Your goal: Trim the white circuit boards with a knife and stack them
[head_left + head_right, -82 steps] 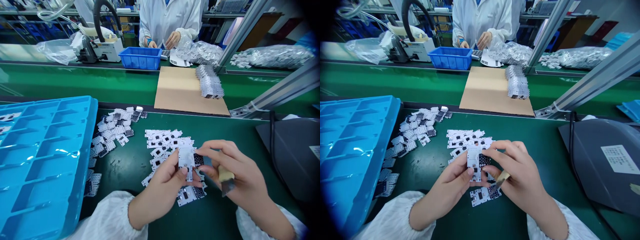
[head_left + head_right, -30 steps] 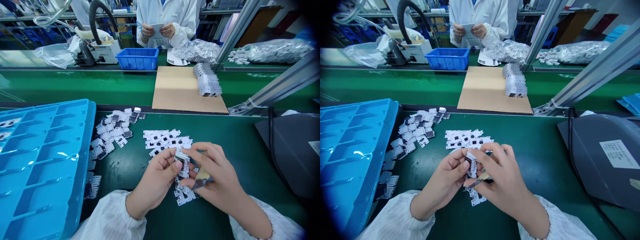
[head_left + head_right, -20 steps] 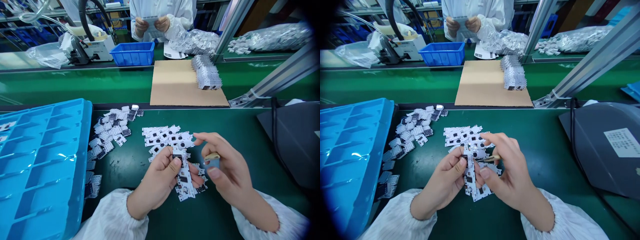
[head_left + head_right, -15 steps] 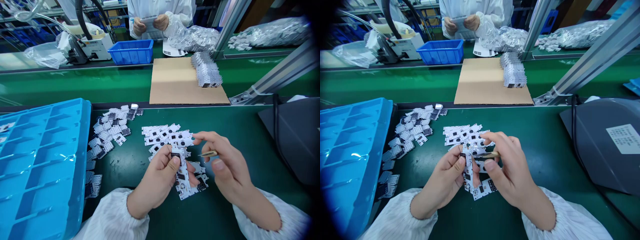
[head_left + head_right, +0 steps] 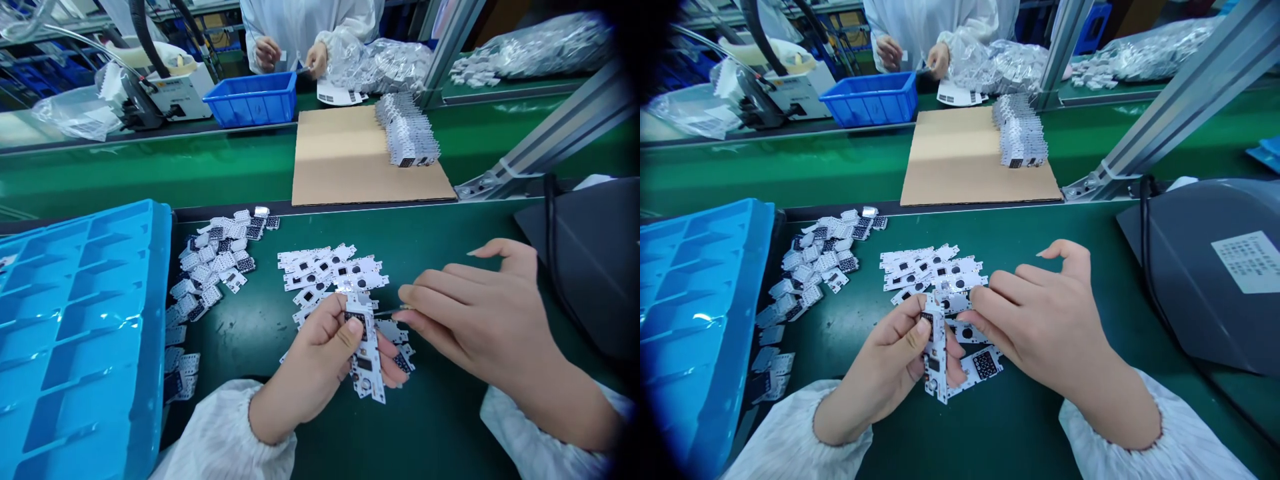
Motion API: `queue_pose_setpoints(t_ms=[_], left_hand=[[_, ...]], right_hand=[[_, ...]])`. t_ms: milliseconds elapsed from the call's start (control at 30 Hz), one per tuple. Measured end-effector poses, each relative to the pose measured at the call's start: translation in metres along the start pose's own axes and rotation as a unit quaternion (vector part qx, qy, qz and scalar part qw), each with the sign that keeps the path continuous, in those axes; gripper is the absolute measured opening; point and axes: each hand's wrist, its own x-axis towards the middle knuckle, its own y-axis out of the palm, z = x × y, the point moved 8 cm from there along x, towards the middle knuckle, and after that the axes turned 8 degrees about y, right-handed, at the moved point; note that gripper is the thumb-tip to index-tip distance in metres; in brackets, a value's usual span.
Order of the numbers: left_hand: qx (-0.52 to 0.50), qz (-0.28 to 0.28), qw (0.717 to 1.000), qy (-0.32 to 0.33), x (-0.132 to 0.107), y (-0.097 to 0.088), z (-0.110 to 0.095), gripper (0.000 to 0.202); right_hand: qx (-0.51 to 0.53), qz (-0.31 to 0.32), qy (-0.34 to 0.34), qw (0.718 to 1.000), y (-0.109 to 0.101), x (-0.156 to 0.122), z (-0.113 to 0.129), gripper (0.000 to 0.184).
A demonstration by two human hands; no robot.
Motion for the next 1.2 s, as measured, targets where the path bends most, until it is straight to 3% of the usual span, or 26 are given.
queue_pose_setpoints(t_ms=[467,633,900,1000,1200], left_hand=[[0.083,-0.027,0.996,-0.023,-0.001,-0.007,0.003,0.017],[0.152,-0.002,0.986,-0.071,-0.004,-0.004,0.013,0.023],[0.203,-0.002,0.975,-0.091,-0.007,-0.002,0.019,0.032],[0.168,-0.021,0.983,-0.074,-0.006,-0.004,0.018,0.030],[0.057,-0.027,0.997,-0.034,-0.003,-0.002,0.013,0.022]], right_hand=[[-0.024,0.007,-0.024,0.999,-0.001,-0.004,0.003,0.026],[0.037,0.084,-0.037,0.995,0.004,-0.008,0.002,0.036],[0.148,0.211,0.038,0.965,0.023,-0.016,-0.008,0.042],[0.130,0.192,0.048,0.972,0.020,-0.014,-0.010,0.042],[0.087,0.089,0.048,0.991,0.009,-0.006,-0.007,0.038]])
